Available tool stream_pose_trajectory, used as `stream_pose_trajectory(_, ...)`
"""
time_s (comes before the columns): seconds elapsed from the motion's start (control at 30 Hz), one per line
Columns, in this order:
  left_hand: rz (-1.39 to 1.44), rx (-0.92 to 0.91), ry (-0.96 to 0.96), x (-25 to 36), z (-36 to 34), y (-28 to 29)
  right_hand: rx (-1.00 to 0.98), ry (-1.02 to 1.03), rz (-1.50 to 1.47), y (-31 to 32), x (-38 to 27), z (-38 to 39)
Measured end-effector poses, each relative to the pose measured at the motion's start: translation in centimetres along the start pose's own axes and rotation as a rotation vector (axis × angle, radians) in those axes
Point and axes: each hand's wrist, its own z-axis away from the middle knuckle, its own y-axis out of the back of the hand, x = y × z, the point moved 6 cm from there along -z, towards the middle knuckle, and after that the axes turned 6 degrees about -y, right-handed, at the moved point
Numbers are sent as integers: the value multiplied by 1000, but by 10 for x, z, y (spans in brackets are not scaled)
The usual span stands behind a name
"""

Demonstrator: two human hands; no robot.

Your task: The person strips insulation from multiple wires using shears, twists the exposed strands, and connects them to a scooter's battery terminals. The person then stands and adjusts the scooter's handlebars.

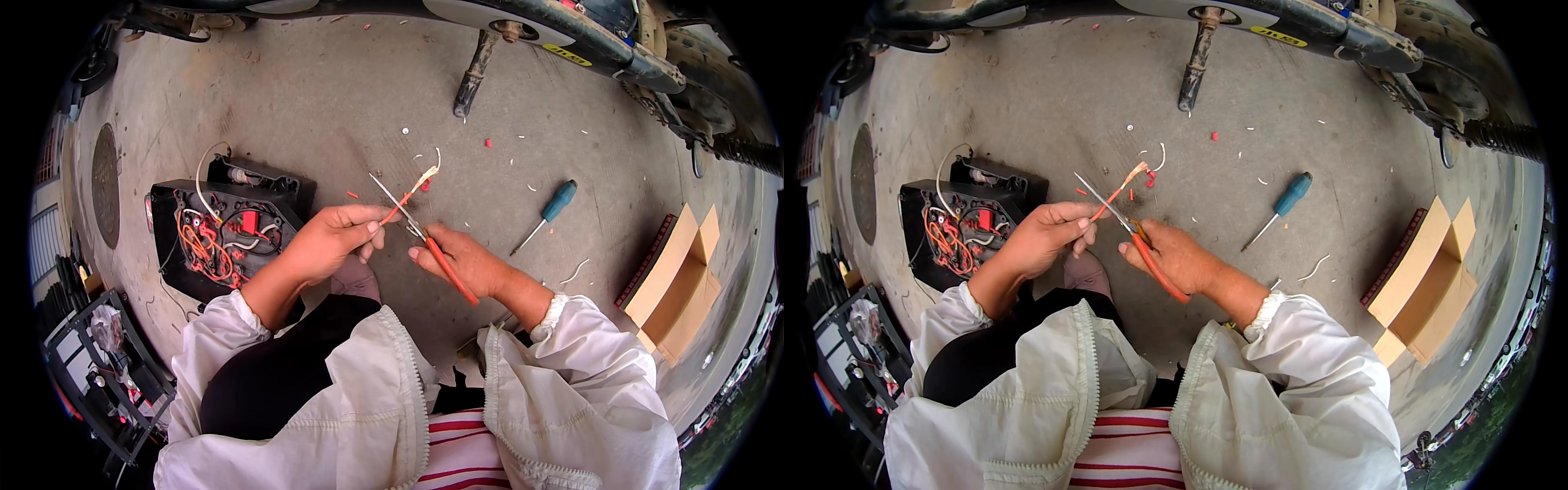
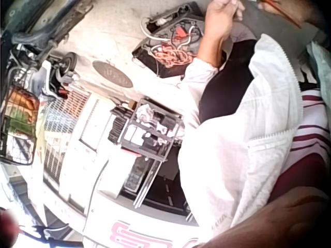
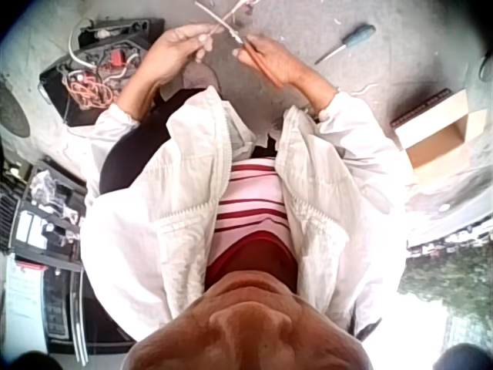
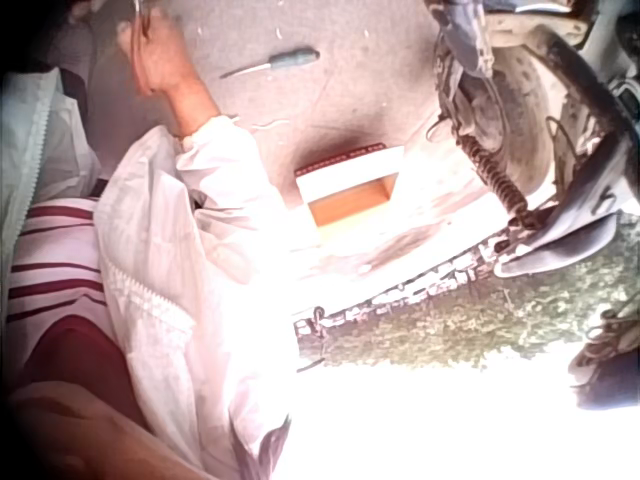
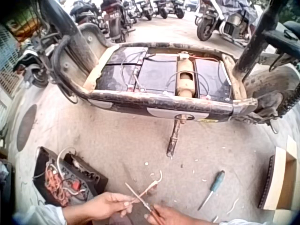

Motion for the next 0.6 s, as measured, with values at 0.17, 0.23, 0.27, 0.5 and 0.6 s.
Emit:
stream_pose_trajectory(0.17,6,20,-19,9,2,-4,66,-1,10,-2,2,-2)
stream_pose_trajectory(0.23,-15,54,-47,9,2,-3,75,-14,-4,-2,-1,-1)
stream_pose_trajectory(0.27,-25,67,-62,9,1,-2,83,-23,-10,-2,-3,0)
stream_pose_trajectory(0.5,-169,122,-131,7,-3,3,135,-30,68,-2,-12,5)
stream_pose_trajectory(0.6,-171,115,-113,6,-1,5,166,-5,103,1,-23,9)
